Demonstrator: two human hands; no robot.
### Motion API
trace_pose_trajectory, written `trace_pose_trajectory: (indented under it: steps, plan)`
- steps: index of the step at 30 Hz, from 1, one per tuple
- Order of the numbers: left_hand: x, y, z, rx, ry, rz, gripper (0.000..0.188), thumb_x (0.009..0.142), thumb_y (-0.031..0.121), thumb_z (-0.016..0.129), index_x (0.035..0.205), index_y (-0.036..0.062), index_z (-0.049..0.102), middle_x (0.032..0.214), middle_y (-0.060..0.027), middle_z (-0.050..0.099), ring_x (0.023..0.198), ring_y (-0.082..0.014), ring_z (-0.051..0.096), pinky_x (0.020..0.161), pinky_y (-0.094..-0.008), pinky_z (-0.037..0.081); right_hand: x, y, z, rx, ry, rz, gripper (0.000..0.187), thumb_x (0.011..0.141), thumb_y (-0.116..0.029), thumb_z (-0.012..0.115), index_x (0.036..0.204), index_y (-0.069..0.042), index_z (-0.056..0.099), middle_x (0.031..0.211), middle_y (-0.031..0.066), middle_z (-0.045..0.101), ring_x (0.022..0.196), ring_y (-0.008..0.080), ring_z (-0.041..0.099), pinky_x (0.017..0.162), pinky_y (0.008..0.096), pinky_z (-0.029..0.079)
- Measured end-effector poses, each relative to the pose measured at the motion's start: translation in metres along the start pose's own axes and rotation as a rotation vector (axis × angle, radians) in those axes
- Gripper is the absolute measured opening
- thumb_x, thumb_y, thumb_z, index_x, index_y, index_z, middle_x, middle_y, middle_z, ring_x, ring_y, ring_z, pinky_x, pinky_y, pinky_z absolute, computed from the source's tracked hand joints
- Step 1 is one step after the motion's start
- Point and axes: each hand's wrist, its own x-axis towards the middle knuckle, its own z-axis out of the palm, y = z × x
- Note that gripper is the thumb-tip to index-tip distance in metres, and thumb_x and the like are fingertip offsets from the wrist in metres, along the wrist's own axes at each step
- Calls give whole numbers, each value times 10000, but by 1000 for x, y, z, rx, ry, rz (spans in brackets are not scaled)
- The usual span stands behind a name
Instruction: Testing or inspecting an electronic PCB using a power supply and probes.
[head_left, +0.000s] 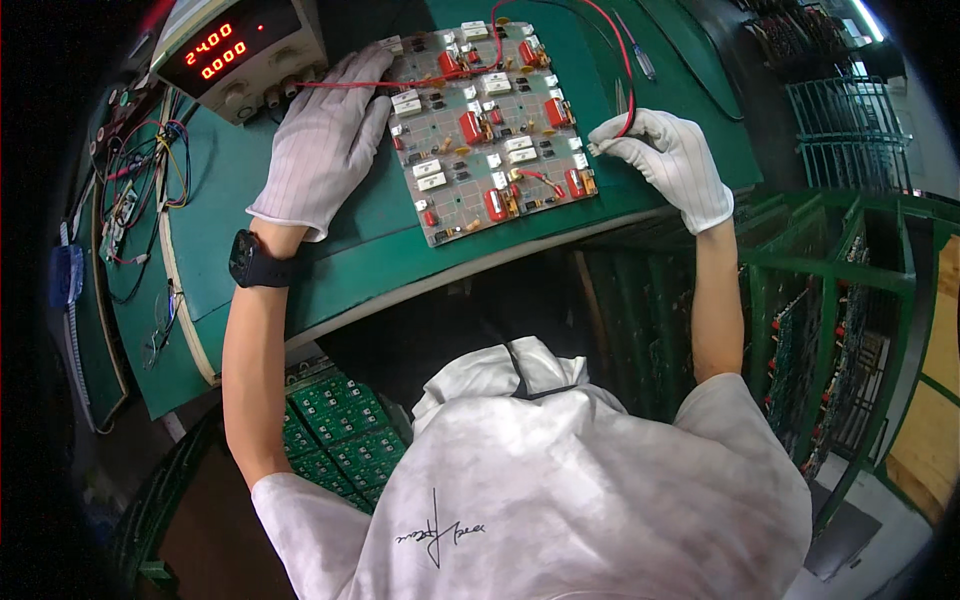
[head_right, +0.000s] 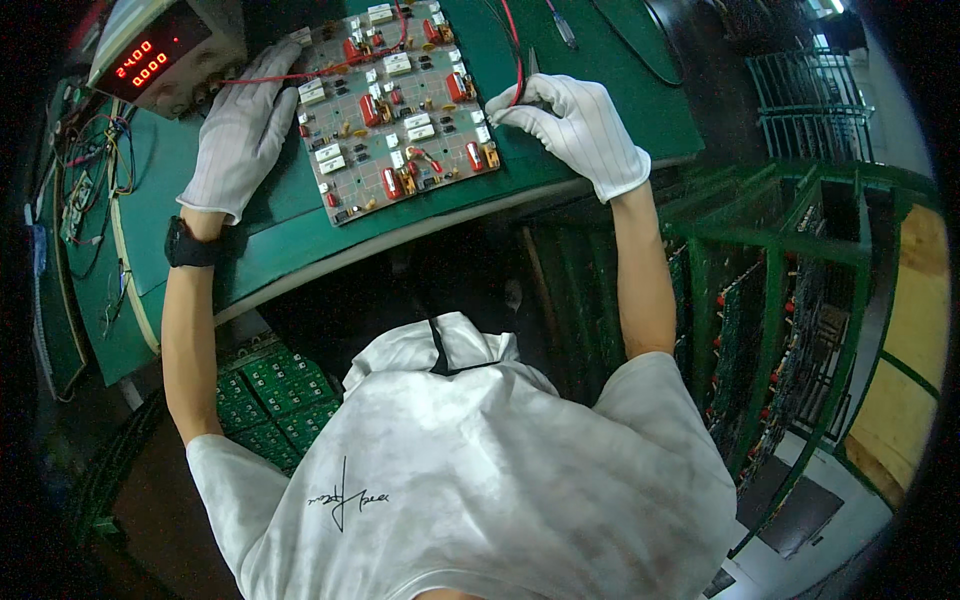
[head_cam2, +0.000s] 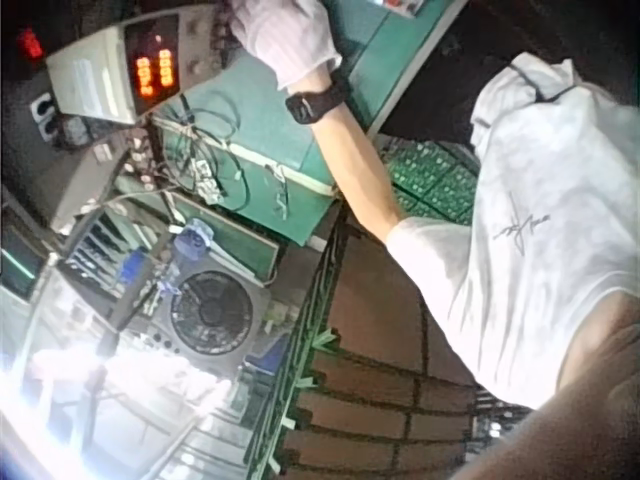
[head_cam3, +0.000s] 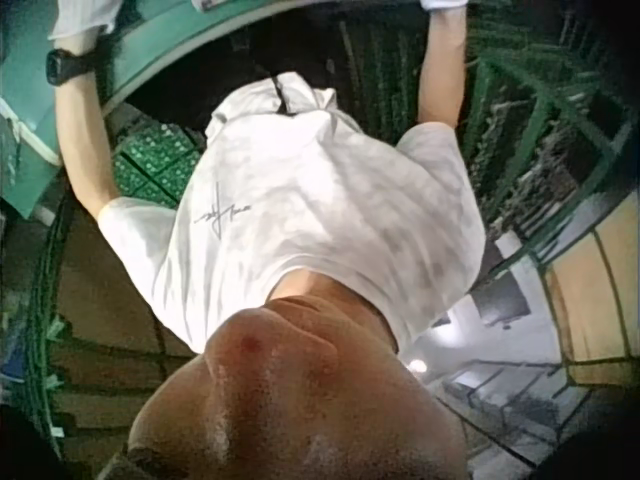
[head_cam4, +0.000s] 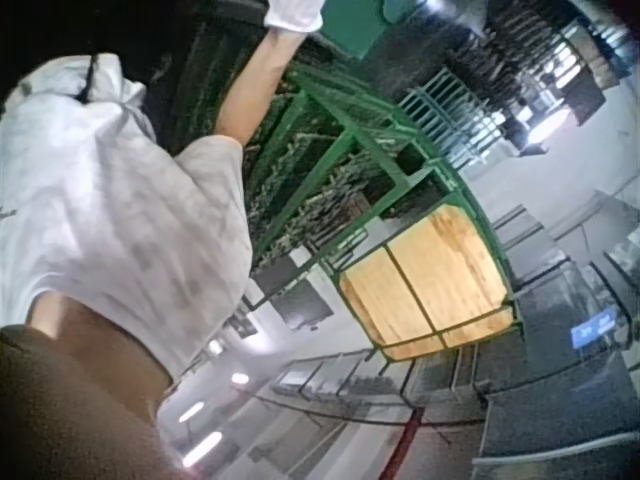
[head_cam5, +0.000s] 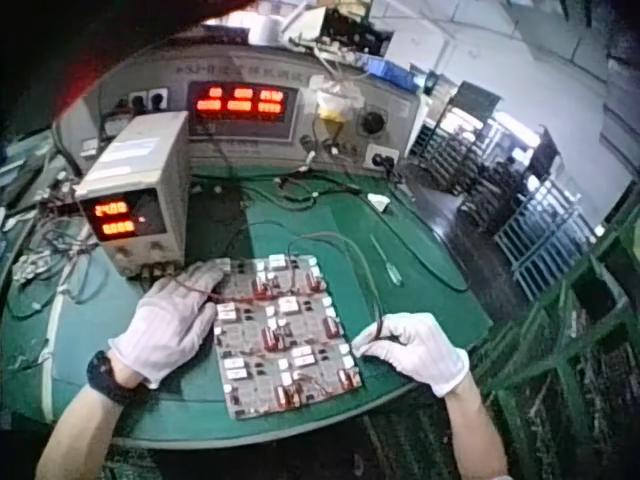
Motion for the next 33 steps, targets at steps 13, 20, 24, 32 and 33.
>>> trace_pose_trajectory:
  steps: [13,20,24,32,33]
  plan:
    - [-1,-1,1,10,4,17,494,1072,318,495,1525,125,463,1528,-121,531,1424,-315,486,1160,-470,395,6,1,18,-49,67,109,211,952,-159,738,1052,25,761,973,85,786,856,98,699,788,260,547]
    - [0,-1,0,1,-4,37,491,1091,347,462,1507,87,485,1411,-236,595,1290,-415,566,1137,-506,406,6,4,23,-135,108,10,273,959,-289,736,992,-19,757,823,146,696,723,303,660,646,359,510]
    - [4,0,-4,-13,-32,4,507,1069,312,501,1538,127,451,1537,-127,519,1433,-319,471,1173,-462,388,4,9,29,-243,174,-117,276,944,-275,752,940,0,716,820,145,686,724,319,656,650,364,520]
    - [1,0,-2,-18,-29,16,513,1060,277,523,1539,113,444,1543,-138,509,1406,-332,497,1153,-449,408,2,-1,28,-130,103,-54,224,929,-223,758,1051,-36,746,963,129,720,797,313,685,715,350,543]
    - [0,1,-2,-8,-27,16,510,1058,272,527,1534,109,449,1539,-142,512,1400,-335,503,1147,-450,413,2,0,27,-68,78,-35,238,930,-233,756,1081,-49,759,995,126,731,812,305,693,734,343,550]
